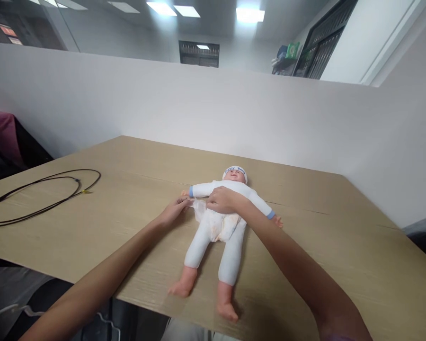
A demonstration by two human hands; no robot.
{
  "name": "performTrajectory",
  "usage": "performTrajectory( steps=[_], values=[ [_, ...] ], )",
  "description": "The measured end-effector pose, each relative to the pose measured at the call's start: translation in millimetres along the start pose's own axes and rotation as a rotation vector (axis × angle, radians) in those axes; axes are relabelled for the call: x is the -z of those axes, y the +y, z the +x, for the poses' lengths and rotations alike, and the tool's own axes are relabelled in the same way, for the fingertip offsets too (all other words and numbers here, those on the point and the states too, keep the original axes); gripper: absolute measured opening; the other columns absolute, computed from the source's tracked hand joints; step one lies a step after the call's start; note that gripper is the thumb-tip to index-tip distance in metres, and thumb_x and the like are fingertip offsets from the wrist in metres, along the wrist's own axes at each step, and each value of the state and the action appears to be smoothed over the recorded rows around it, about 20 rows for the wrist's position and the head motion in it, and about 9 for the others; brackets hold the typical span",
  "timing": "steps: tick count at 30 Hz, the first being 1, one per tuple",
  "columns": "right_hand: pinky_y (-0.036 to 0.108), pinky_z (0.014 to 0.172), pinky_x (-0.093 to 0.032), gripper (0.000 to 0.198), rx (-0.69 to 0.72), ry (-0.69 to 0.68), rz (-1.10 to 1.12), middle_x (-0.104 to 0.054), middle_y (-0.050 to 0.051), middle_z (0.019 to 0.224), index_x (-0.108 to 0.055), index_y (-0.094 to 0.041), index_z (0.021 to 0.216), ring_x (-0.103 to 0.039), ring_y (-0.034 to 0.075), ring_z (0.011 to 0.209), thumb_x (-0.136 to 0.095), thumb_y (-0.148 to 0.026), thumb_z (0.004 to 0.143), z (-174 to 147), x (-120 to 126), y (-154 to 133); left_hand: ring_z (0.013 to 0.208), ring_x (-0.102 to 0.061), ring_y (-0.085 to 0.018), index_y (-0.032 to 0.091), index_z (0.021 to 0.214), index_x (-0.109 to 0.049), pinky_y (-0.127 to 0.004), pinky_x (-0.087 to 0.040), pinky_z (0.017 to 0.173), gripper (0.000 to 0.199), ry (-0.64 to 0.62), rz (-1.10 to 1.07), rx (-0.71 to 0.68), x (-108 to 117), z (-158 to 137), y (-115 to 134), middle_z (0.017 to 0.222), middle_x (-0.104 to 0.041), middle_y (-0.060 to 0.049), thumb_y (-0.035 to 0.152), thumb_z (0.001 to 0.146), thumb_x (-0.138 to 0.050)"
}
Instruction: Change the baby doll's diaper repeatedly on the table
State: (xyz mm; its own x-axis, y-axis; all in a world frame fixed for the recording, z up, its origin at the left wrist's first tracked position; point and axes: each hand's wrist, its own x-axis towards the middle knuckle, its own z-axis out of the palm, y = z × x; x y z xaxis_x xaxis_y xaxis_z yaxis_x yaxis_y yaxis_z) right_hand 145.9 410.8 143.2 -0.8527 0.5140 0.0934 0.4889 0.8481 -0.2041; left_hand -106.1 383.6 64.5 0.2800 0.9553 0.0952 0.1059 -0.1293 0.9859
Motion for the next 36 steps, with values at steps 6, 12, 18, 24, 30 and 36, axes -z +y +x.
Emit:
performTrajectory(
  steps=[6, 12, 18, 24, 30, 36],
  values=[
    [0.041, 0.1, -0.043, 0.033, -0.038, -0.041, -0.071, -0.08, 0.007, 0.1, -0.077, -0.021, 0.083, -0.064, 0.025, 0.1, -0.052, -0.022, 0.104, 7, -7, -1, 0.065, -0.036, -0.015, 0.023, 0.068, -0.043, -0.031, -0.03, 0.064, 0.05, 0.039, -0.083, -0.033, -9, 2, -8, 0.067, -0.04, 0.004, 0.063, 0.089, -0.065],
    [0.045, 0.101, -0.042, 0.034, -0.069, -0.03, -0.074, -0.079, 0.008, 0.089, -0.074, -0.021, 0.075, -0.065, 0.027, 0.095, -0.052, -0.02, 0.101, 8, -9, -2, 0.063, -0.033, -0.014, 0.023, 0.069, -0.042, -0.031, -0.03, 0.062, 0.05, 0.038, -0.122, -0.025, -19, 3, -1, 0.067, -0.037, 0.004, 0.064, 0.088, -0.064],
    [0.044, 0.11, -0.044, 0.033, -0.143, 0.448, 0.264, -0.081, 0.005, 0.116, -0.079, -0.025, 0.107, -0.069, 0.025, 0.114, -0.046, -0.027, 0.109, -16, -5, -5, 0.064, -0.036, -0.014, 0.023, 0.065, -0.044, -0.031, -0.032, 0.064, 0.049, 0.007, -0.077, -0.048, -31, 13, 27, 0.064, -0.038, 0.004, 0.061, 0.084, -0.067],
    [0.044, 0.108, -0.046, 0.025, -0.326, 0.651, 0.44, -0.08, 0.005, 0.118, -0.075, -0.025, 0.117, -0.067, 0.025, 0.116, -0.053, -0.032, 0.106, -40, -23, 1, 0.061, -0.032, -0.013, 0.024, 0.061, -0.037, -0.03, -0.028, 0.061, 0.053, 0.043, 0.011, -0.067, -57, 32, 38, 0.06, -0.035, 0.004, 0.063, 0.084, -0.064],
    [0.045, 0.11, -0.044, 0.028, -0.353, 0.669, 0.473, -0.08, 0.004, 0.118, -0.077, -0.025, 0.112, -0.063, 0.026, 0.118, -0.05, -0.031, 0.107, -40, -32, 5, 0.063, -0.038, -0.015, 0.021, 0.068, -0.05, -0.03, -0.027, 0.061, 0.053, -0.038, 0.09, -0.074, -81, 39, 37, 0.064, -0.043, 0.004, 0.068, 0.09, -0.062],
    [0.046, 0.113, -0.042, 0.022, -0.33, 0.649, 0.474, -0.079, 0.005, 0.12, -0.076, -0.025, 0.114, -0.063, 0.027, 0.12, -0.059, -0.037, 0.105, -42, -30, 2, 0.08, -0.051, -0.02, 0.02, 0.085, -0.063, -0.033, -0.043, 0.076, 0.049, -0.091, 0.106, -0.162, -69, 31, 32, 0.082, -0.056, -0.002, 0.063, 0.102, -0.047]
  ],
)
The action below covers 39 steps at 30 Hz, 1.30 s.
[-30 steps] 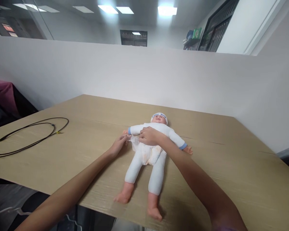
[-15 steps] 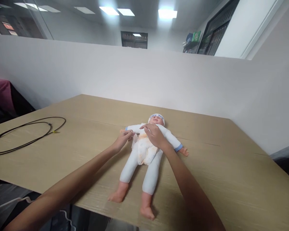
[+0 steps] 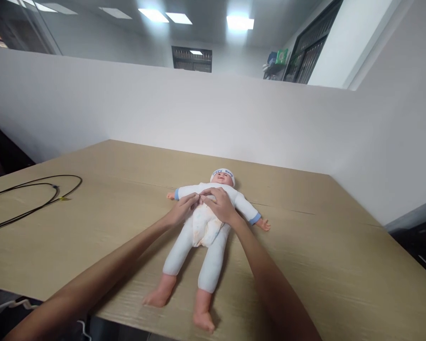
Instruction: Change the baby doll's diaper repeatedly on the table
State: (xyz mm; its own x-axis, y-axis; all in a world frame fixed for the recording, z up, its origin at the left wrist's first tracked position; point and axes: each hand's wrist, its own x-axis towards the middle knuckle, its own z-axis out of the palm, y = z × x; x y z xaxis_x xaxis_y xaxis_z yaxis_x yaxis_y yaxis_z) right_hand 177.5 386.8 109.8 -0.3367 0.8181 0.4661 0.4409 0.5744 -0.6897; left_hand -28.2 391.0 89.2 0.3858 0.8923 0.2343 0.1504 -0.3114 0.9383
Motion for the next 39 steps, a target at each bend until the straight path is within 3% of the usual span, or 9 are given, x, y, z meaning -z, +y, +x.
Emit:
performTrajectory(
  steps=[4, 7, 15, 23, 28, 32, 34, 36, 39],
  values=[
    [0.047, 0.111, -0.045, 0.021, 0.029, -0.01, -0.012, -0.079, 0.007, 0.119, -0.074, -0.023, 0.114, -0.066, 0.027, 0.118, -0.069, -0.039, 0.1, -1, 3, 0, 0.108, -0.054, -0.024, 0.023, 0.113, -0.067, -0.034, -0.047, 0.093, 0.04, 0.063, 0.14, -0.11, 7, -11, -13, 0.117, -0.062, -0.008, 0.061, 0.101, -0.06],
    [0.048, 0.113, -0.046, 0.024, 0.048, -0.066, 0.0, -0.077, 0.007, 0.124, -0.072, -0.024, 0.119, -0.066, 0.027, 0.121, -0.069, -0.04, 0.1, -2, 8, 2, 0.103, -0.057, -0.022, 0.023, 0.125, -0.06, -0.034, -0.049, 0.09, 0.049, 0.047, 0.051, -0.048, 10, -12, -24, 0.116, -0.062, -0.007, 0.064, 0.099, -0.064],
    [0.049, 0.117, -0.045, 0.025, 0.028, -0.118, -0.03, -0.075, 0.006, 0.126, -0.071, -0.026, 0.122, -0.064, 0.028, 0.124, -0.066, -0.042, 0.103, -3, 12, 3, 0.09, -0.061, -0.024, 0.019, 0.093, -0.067, -0.035, -0.05, 0.078, 0.056, -0.201, -0.108, 0.145, 27, 9, -23, 0.09, -0.067, -0.006, 0.074, 0.089, -0.069],
    [0.048, 0.115, -0.045, 0.021, -0.006, -0.121, -0.032, -0.077, 0.005, 0.125, -0.073, -0.027, 0.119, -0.064, 0.027, 0.124, -0.067, -0.04, 0.104, -1, 11, 4, 0.063, -0.039, -0.014, 0.021, 0.082, -0.056, -0.028, -0.034, 0.06, 0.058, -0.229, -0.197, 0.17, 23, 14, -27, 0.07, -0.044, 0.004, 0.077, 0.088, -0.068],
    [0.045, 0.11, -0.048, 0.016, 0.017, -0.101, -0.038, -0.078, 0.004, 0.118, -0.074, -0.027, 0.112, -0.065, 0.025, 0.117, -0.064, -0.037, 0.105, 2, 8, 0, 0.066, -0.044, -0.015, 0.022, 0.088, -0.055, -0.028, -0.035, 0.061, 0.058, -0.138, -0.15, 0.135, 14, 14, -33, 0.075, -0.049, 0.003, 0.079, 0.089, -0.066],
    [0.048, 0.109, -0.049, 0.018, 0.087, 0.127, -0.117, -0.078, 0.007, 0.112, -0.071, -0.026, 0.106, -0.066, 0.029, 0.113, -0.056, -0.034, 0.108, -5, 8, -8, 0.086, -0.058, -0.02, 0.022, 0.113, -0.06, -0.032, -0.048, 0.077, 0.045, 0.18, 0.056, 0.022, 7, -13, -20, 0.107, -0.064, -0.005, 0.065, 0.1, -0.059],
    [0.051, 0.11, -0.048, 0.02, 0.119, 0.246, -0.173, -0.076, 0.009, 0.111, -0.069, -0.026, 0.105, -0.066, 0.03, 0.113, -0.051, -0.033, 0.11, -19, 11, -22, 0.098, -0.062, -0.022, 0.023, 0.123, -0.061, -0.037, -0.052, 0.089, 0.036, 0.262, 0.229, -0.058, 6, -41, -6, 0.123, -0.065, -0.009, 0.055, 0.107, -0.055],
    [0.051, 0.107, -0.05, 0.019, 0.119, 0.256, -0.194, -0.075, 0.009, 0.11, -0.068, -0.027, 0.105, -0.066, 0.03, 0.11, -0.05, -0.033, 0.11, -44, 14, -42, 0.113, -0.062, -0.026, 0.025, 0.128, -0.064, -0.041, -0.05, 0.103, 0.03, 0.181, 0.362, -0.163, 9, -74, 10, 0.133, -0.065, -0.011, 0.046, 0.11, -0.053],
    [0.046, 0.097, -0.056, 0.016, 0.08, 0.094, -0.137, -0.074, 0.007, 0.104, -0.067, -0.03, 0.109, -0.069, 0.028, 0.103, -0.051, -0.031, 0.11, -93, 13, -81, 0.13, -0.058, -0.03, 0.029, 0.137, -0.064, -0.045, -0.043, 0.116, 0.029, -0.072, 0.476, -0.272, 15, -115, 27, 0.14, -0.066, -0.01, 0.04, 0.111, -0.054]
  ],
)
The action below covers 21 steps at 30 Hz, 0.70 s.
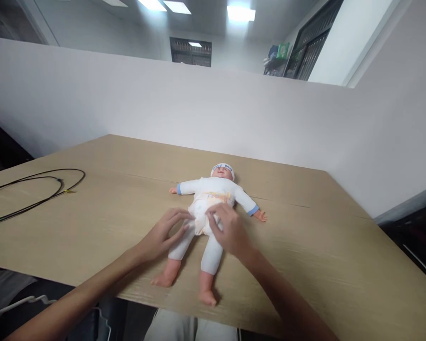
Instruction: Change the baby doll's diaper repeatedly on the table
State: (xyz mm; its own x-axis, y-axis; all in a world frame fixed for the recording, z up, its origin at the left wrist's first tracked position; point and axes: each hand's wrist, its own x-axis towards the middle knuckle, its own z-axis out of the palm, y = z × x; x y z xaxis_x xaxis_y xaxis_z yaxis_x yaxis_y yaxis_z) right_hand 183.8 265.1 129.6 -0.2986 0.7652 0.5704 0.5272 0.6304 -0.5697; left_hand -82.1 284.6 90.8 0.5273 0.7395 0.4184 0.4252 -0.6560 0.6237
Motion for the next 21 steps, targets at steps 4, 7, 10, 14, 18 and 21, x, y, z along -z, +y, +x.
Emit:
performTrajectory(
  steps=[4, 7, 10, 14, 18, 21],
  values=[
    [0.043, 0.098, -0.058, 0.015, 0.034, -0.426, 0.041, -0.076, 0.005, 0.114, -0.067, -0.031, 0.119, -0.07, 0.027, 0.111, -0.058, -0.028, 0.107, -55, 0, -39, 0.138, -0.053, -0.03, 0.032, 0.143, -0.062, -0.045, -0.039, 0.121, 0.033, -0.12, 0.005, -0.03, 3, -19, 4, 0.147, -0.063, -0.009, 0.039, 0.112, -0.054],
    [0.043, 0.096, -0.058, 0.013, -0.024, -0.448, -0.026, -0.077, 0.006, 0.111, -0.069, -0.029, 0.115, -0.071, 0.028, 0.108, -0.062, -0.027, 0.105, -74, -2, -35, 0.133, -0.055, -0.03, 0.029, 0.133, -0.066, -0.044, -0.041, 0.117, 0.03, -0.063, 0.02, 0.032, -6, -13, 2, 0.139, -0.065, -0.009, 0.045, 0.111, -0.054],
    [0.037, 0.084, -0.057, 0.013, -0.21, -0.287, -0.026, -0.077, 0.005, 0.102, -0.07, -0.027, 0.108, -0.073, 0.024, 0.093, -0.058, -0.032, 0.107, -75, 0, -12, 0.117, -0.06, -0.032, 0.025, 0.115, -0.069, -0.043, -0.046, 0.104, 0.032, -0.006, 0.164, 0.118, -20, -1, 9, 0.124, -0.069, -0.008, 0.055, 0.102, -0.068],
    [0.029, 0.067, -0.047, 0.019, -0.409, -0.112, -0.063, -0.073, 0.001, 0.08, -0.071, -0.023, 0.109, -0.068, 0.019, 0.072, -0.062, -0.038, 0.105, -66, -2, 13, 0.106, -0.06, -0.032, 0.023, 0.104, -0.068, -0.042, -0.047, 0.09, 0.032, 0.018, 0.376, 0.203, -41, 12, 22, 0.117, -0.07, -0.009, 0.049, 0.092, -0.081],
    [0.029, 0.066, -0.038, 0.016, -0.419, -0.057, -0.291, -0.073, 0.001, 0.08, -0.072, -0.021, 0.103, -0.067, 0.019, 0.074, -0.07, -0.037, 0.101, -60, -17, 15, 0.107, -0.059, -0.033, 0.021, 0.105, -0.069, -0.042, -0.047, 0.092, 0.023, 0.03, 0.329, 0.196, -52, 17, 19, 0.119, -0.069, -0.011, 0.035, 0.091, -0.08],
    [0.03, 0.066, -0.036, 0.018, -0.38, -0.041, -0.407, -0.071, 0.004, 0.087, -0.07, -0.021, 0.089, -0.064, 0.019, 0.076, -0.069, -0.033, 0.102, -60, -28, 10, 0.11, -0.056, -0.033, 0.02, 0.101, -0.072, -0.042, -0.045, 0.096, 0.014, 0.03, 0.24, 0.165, -54, 18, 10, 0.123, -0.069, -0.011, 0.025, 0.088, -0.077]
  ],
)
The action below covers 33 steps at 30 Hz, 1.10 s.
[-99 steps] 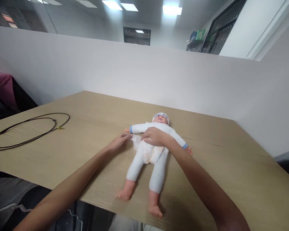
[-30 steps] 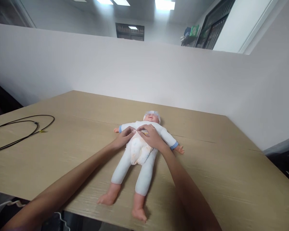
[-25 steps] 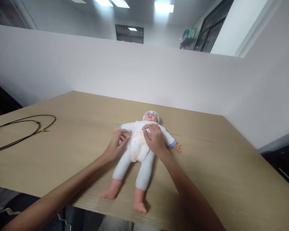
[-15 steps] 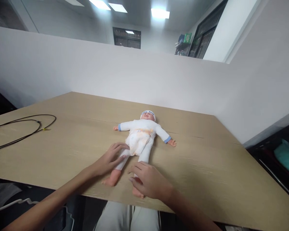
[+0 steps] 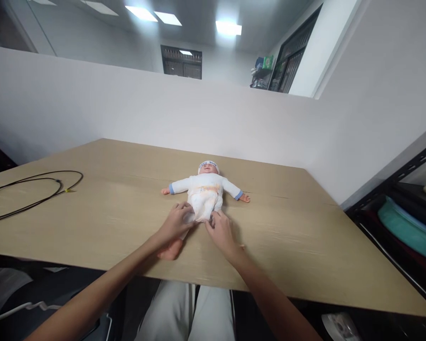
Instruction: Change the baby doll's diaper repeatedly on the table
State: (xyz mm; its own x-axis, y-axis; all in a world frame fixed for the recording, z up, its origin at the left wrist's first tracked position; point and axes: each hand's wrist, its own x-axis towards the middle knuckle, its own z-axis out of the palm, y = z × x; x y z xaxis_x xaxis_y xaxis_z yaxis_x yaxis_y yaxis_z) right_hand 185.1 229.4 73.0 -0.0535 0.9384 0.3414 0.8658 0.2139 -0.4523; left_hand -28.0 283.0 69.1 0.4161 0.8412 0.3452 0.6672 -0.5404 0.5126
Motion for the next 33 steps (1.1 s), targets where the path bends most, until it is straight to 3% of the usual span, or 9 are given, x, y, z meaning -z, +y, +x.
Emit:
performTrajectory(
  steps=[5, 8, 11, 15, 18, 22, 26, 30, 33],
  values=[
    [0.031, 0.069, -0.037, 0.01, 0.019, 0.076, -0.016, -0.073, 0.007, 0.116, -0.07, -0.022, 0.102, -0.067, 0.021, 0.087, -0.065, -0.03, 0.104, -6, -6, -8, 0.103, -0.055, -0.03, 0.021, 0.097, -0.074, -0.04, -0.044, 0.093, 0.012, -0.055, -0.095, -0.044, -1, 0, -6, 0.105, -0.07, -0.009, 0.019, 0.09, -0.064],
    [0.031, 0.069, -0.036, 0.009, 0.029, 0.046, -0.004, -0.076, 0.007, 0.108, -0.067, -0.022, 0.104, -0.069, 0.023, 0.089, -0.061, -0.029, 0.105, -5, -7, -10, 0.099, -0.055, -0.03, 0.021, 0.098, -0.072, -0.038, -0.044, 0.086, 0.013, -0.082, -0.11, 0.026, 0, 1, -6, 0.091, -0.06, -0.006, 0.023, 0.088, -0.064],
    [0.031, 0.065, -0.033, 0.01, -0.022, -0.002, 0.0, -0.077, 0.006, 0.097, -0.064, -0.022, 0.107, -0.07, 0.025, 0.083, -0.063, -0.032, 0.103, 0, -8, -9, 0.099, -0.055, -0.029, 0.021, 0.096, -0.068, -0.038, -0.044, 0.087, 0.016, -0.085, -0.164, 0.049, 1, 2, -6, 0.092, -0.056, -0.004, 0.034, 0.088, -0.07],
    [0.03, 0.064, -0.036, 0.029, -0.132, 0.033, 0.165, -0.078, 0.005, 0.097, -0.057, -0.024, 0.111, -0.071, 0.026, 0.08, -0.073, -0.04, 0.093, 5, -7, -3, 0.098, -0.056, -0.028, 0.021, 0.097, -0.065, -0.038, -0.045, 0.089, 0.034, -0.025, -0.303, 0.088, -2, 2, -7, 0.095, -0.061, -0.004, 0.053, 0.09, -0.075],
    [0.03, 0.066, -0.042, 0.035, -0.2, 0.098, 0.352, -0.08, 0.003, 0.101, -0.053, -0.026, 0.109, -0.073, 0.025, 0.083, -0.074, -0.046, 0.09, 2, -5, 3, 0.096, -0.059, -0.025, 0.021, 0.099, -0.061, -0.036, -0.048, 0.087, 0.036, 0.051, -0.466, 0.142, -9, -1, -12, 0.098, -0.064, -0.003, 0.053, 0.091, -0.076],
    [0.032, 0.072, -0.048, 0.039, -0.249, 0.153, 0.402, -0.082, 0.005, 0.103, -0.055, -0.025, 0.11, -0.076, 0.025, 0.088, -0.074, -0.053, 0.09, -5, -4, 9, 0.096, -0.065, -0.022, 0.023, 0.106, -0.053, -0.033, -0.052, 0.088, 0.044, 0.123, -0.687, 0.214, -18, -7, -19, 0.1, -0.065, 0.0, 0.046, 0.085, -0.084],
    [0.036, 0.078, -0.051, 0.038, -0.224, 0.151, 0.326, -0.083, 0.006, 0.101, -0.063, -0.025, 0.107, -0.076, 0.027, 0.089, -0.076, -0.056, 0.09, -8, -5, 10, 0.098, -0.069, -0.023, 0.022, 0.115, -0.06, -0.034, -0.053, 0.091, 0.046, 0.102, -0.685, 0.259, -13, -14, -14, 0.1, -0.071, -0.001, 0.044, 0.084, -0.086],
    [0.036, 0.078, -0.052, 0.032, -0.203, 0.104, 0.297, -0.084, 0.005, 0.099, -0.071, -0.026, 0.102, -0.077, 0.028, 0.088, -0.074, -0.057, 0.093, -8, -2, 8, 0.103, -0.071, -0.027, 0.021, 0.108, -0.071, -0.037, -0.054, 0.095, 0.035, 0.008, -0.616, 0.219, -1, -15, -7, 0.109, -0.077, -0.005, 0.049, 0.09, -0.08],
    [0.036, 0.079, -0.052, 0.032, -0.208, 0.104, 0.304, -0.084, 0.005, 0.099, -0.072, -0.027, 0.102, -0.078, 0.027, 0.09, -0.075, -0.057, 0.092, -8, -1, 8, 0.103, -0.07, -0.027, 0.021, 0.109, -0.068, -0.037, -0.055, 0.094, 0.039, -0.001, -0.598, 0.239, -1, -15, -10, 0.109, -0.076, -0.005, 0.052, 0.089, -0.08]
  ],
)
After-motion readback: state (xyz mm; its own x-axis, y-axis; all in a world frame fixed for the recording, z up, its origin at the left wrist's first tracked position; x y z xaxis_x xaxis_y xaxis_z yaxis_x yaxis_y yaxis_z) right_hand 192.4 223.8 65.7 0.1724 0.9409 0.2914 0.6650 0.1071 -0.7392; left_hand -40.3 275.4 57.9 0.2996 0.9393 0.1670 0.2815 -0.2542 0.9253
